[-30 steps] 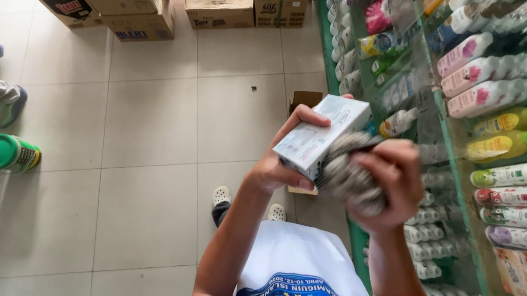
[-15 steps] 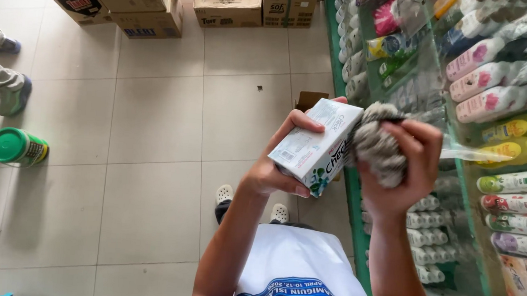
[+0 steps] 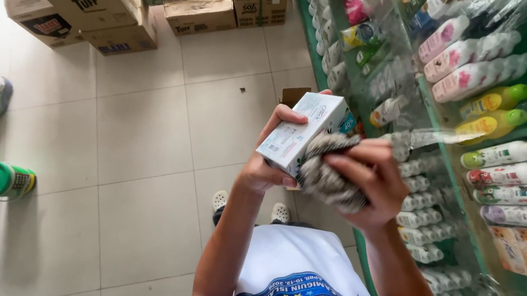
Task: The person sits on the floor and wipes a small white box with a cloth. They then place the box into a cardboard carton and arrange similar boxes on a nearby shelf.
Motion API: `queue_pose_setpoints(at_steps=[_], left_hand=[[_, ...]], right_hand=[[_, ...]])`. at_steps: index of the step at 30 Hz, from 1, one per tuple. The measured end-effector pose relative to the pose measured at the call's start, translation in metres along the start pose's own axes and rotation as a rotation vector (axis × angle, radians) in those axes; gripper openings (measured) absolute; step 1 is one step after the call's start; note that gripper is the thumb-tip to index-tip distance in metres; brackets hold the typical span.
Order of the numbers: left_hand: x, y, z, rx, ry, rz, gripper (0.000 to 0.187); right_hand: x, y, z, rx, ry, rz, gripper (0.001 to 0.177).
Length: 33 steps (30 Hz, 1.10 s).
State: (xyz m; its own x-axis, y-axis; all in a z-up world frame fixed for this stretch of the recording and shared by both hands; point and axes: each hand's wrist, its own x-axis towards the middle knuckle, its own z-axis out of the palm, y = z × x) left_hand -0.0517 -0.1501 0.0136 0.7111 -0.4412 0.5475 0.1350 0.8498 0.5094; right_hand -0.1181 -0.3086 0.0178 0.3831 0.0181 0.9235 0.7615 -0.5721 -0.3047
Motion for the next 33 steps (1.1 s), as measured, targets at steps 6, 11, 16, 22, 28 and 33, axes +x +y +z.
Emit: queue_pose_setpoints(at_steps=[6, 11, 16, 22, 28, 33], left_hand=[[0.004, 0.004, 0.005, 0.045, 0.000, -0.034, 0.084], [0.007, 0.000, 0.008, 0.076, -0.010, -0.057, 0.084], [0.010, 0.000, 0.012, 0.088, -0.004, -0.054, 0.084], [0.008, -0.005, 0.012, 0.166, -0.010, -0.031, 0.082], [0.007, -0.007, 0.010, 0.196, -0.009, -0.033, 0.081], [0.004, -0.004, 0.007, 0.155, -0.029, -0.047, 0.079]], right_hand=[[0.013, 0.003, -0.003, -0.065, -0.017, -0.006, 0.064], [0.035, 0.001, -0.007, -0.086, -0.007, -0.029, 0.040], [0.029, -0.008, 0.001, -0.071, 0.018, -0.067, 0.029], [0.042, -0.009, -0.001, -0.099, 0.014, -0.015, 0.032], [0.038, 0.006, -0.006, -0.082, -0.017, -0.033, 0.035], [0.036, -0.022, 0.005, -0.034, 0.001, -0.018, 0.034]])
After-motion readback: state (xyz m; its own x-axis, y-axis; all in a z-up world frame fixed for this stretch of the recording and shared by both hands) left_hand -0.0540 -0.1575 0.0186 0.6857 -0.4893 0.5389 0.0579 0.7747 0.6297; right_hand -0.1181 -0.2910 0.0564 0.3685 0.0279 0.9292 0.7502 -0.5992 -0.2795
